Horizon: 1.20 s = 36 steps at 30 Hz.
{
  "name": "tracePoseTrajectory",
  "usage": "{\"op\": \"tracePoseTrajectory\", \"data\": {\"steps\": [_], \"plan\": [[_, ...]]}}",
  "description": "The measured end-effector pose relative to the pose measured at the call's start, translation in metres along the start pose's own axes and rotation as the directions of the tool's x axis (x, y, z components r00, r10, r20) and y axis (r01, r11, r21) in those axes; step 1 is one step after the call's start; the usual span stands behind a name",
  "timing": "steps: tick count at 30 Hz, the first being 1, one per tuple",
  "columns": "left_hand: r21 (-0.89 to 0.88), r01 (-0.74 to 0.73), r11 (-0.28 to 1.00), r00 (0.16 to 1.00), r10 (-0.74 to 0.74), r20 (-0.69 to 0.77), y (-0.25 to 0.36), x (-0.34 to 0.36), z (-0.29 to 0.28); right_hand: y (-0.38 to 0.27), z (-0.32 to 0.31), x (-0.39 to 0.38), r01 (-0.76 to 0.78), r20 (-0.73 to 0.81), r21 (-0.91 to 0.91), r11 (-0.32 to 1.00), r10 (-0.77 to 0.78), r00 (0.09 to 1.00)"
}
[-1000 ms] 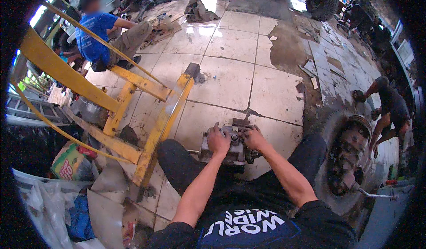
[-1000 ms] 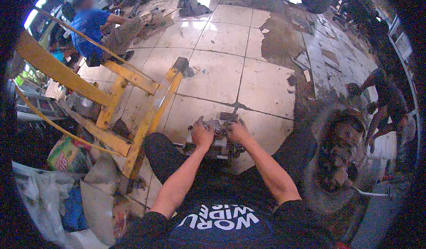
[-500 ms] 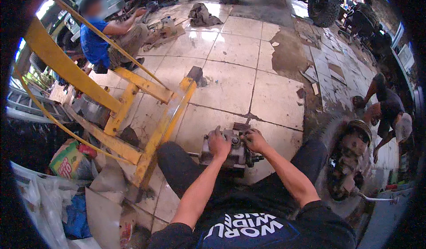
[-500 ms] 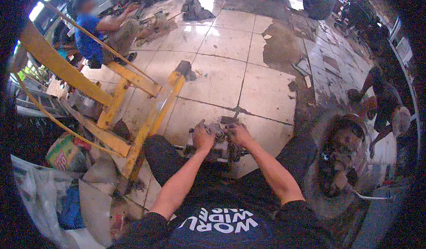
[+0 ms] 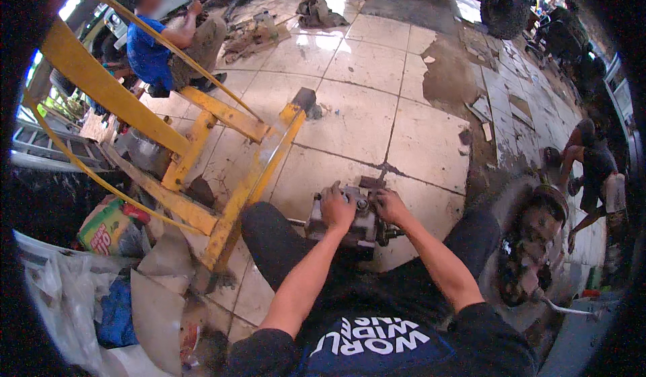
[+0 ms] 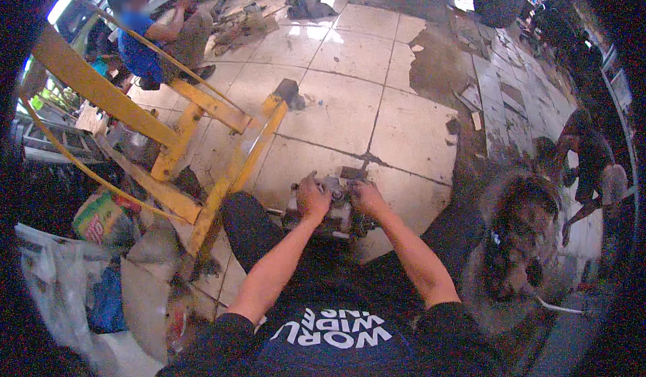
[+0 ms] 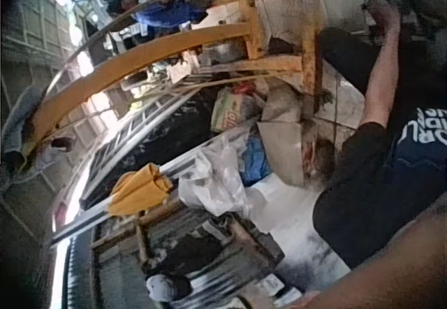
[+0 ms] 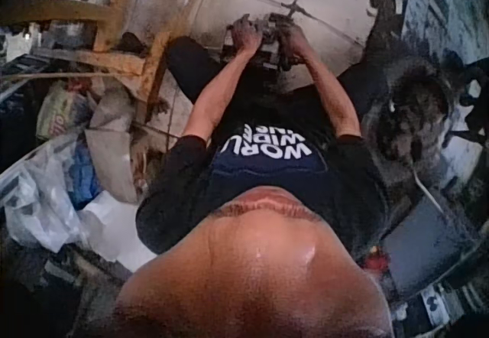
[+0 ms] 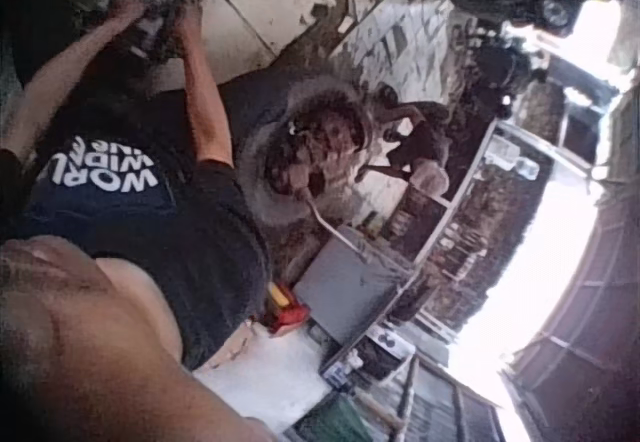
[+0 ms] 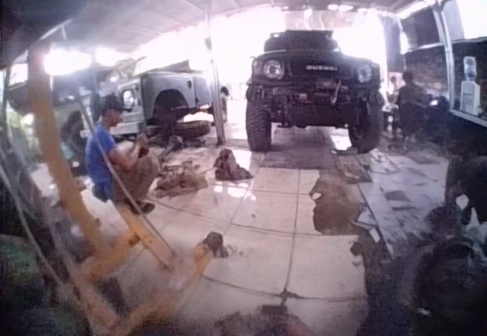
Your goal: The person sits on the floor and uses a metal file to scrape and smooth the surface of a mechanical part. They repeatedly rotate the part to access different sides and continue filing throughout the video.
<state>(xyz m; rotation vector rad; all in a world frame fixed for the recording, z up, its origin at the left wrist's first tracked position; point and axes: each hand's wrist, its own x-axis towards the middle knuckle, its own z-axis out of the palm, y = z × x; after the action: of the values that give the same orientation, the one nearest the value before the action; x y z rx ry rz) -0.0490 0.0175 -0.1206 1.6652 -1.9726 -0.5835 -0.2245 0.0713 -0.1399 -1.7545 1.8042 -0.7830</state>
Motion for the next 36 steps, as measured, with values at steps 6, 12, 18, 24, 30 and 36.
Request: {"op": "tracePoseTrajectory", "data": {"steps": [6,12,18,24,30,36], "plan": [[0.030,-0.070,0.997,0.994,0.072,-0.078,-0.010,-0.003,0.010,-0.006,-0.003,-0.012,-0.007,-0.033,0.006,1.000,0.007,0.999],[0.014,-0.059,0.998,0.998,0.060,-0.029,-0.007,-0.003,0.009,-0.016,-0.009,-0.007,-0.218,0.140,-0.211,0.953,0.251,0.958],[0.014,0.000,1.000,0.999,-0.001,0.040,-0.004,-0.002,0.004,-0.025,-0.013,-0.013,-0.124,0.102,-0.255,0.959,0.154,0.983],[0.049,-0.072,0.996,0.996,0.075,-0.048,-0.006,-0.002,0.010,-0.032,-0.015,0.004,-0.146,0.285,-0.415,0.898,0.281,0.916],[0.027,-0.088,0.996,0.995,0.089,-0.051,-0.013,0.000,0.003,-0.066,-0.035,0.006,-0.258,0.357,-0.411,0.875,0.414,0.837],[0.003,-0.021,1.000,1.000,0.020,0.022,-0.003,-0.001,0.007,-0.021,-0.011,0.007,-0.340,0.228,-0.195,0.920,0.380,0.897]]}}
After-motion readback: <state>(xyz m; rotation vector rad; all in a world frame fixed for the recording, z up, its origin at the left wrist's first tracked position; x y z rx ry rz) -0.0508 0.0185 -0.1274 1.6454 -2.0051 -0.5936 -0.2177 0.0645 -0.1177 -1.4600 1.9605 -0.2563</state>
